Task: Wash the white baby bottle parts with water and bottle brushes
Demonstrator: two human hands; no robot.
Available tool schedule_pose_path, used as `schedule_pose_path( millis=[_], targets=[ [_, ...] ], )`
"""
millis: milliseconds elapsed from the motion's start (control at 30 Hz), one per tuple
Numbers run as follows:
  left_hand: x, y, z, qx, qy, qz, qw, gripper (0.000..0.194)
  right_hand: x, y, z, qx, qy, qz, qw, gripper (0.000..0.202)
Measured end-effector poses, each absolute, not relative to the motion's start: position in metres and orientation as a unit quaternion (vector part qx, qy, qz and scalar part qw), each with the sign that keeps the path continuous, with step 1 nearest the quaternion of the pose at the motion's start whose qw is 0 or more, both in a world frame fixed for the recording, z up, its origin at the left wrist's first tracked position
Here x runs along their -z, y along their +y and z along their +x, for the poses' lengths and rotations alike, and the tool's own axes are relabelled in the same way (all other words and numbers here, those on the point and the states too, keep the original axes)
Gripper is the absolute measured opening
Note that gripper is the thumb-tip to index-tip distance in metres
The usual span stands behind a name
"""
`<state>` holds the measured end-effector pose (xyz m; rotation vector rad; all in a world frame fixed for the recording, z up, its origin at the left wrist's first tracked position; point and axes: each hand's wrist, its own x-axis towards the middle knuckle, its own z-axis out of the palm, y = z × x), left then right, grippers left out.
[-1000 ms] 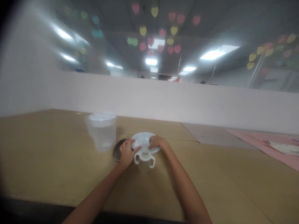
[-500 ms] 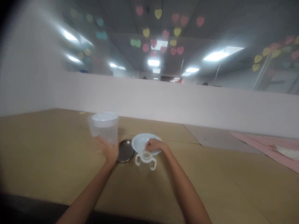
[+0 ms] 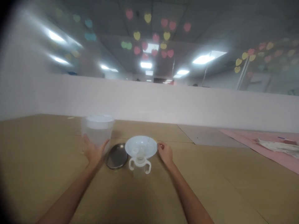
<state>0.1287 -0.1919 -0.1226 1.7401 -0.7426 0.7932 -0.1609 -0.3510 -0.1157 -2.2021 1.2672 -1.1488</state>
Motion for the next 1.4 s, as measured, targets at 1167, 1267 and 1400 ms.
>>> schedule_pose_path(
  millis=[1167, 1267, 1400],
  targets=[
    [0.123, -0.184, 0.116, -0.418, -0.481, 0.666, 0.388, 0.070, 0.127, -0.370, -0.178, 0.126, 0.623, -0.770, 0.051, 0.039],
    [0.123, -0.184, 0.116, -0.431, -0.480, 0.661, 0.383, 0.071, 0.128, -0.371, -0.178, 0.124, 0.620, -0.773, 0.051, 0.038],
    [0.122, -0.184, 0.116, -0.446, -0.482, 0.656, 0.371, 0.071, 0.129, -0.371, -0.178, 0.122, 0.619, -0.774, 0.050, 0.038]
  ],
)
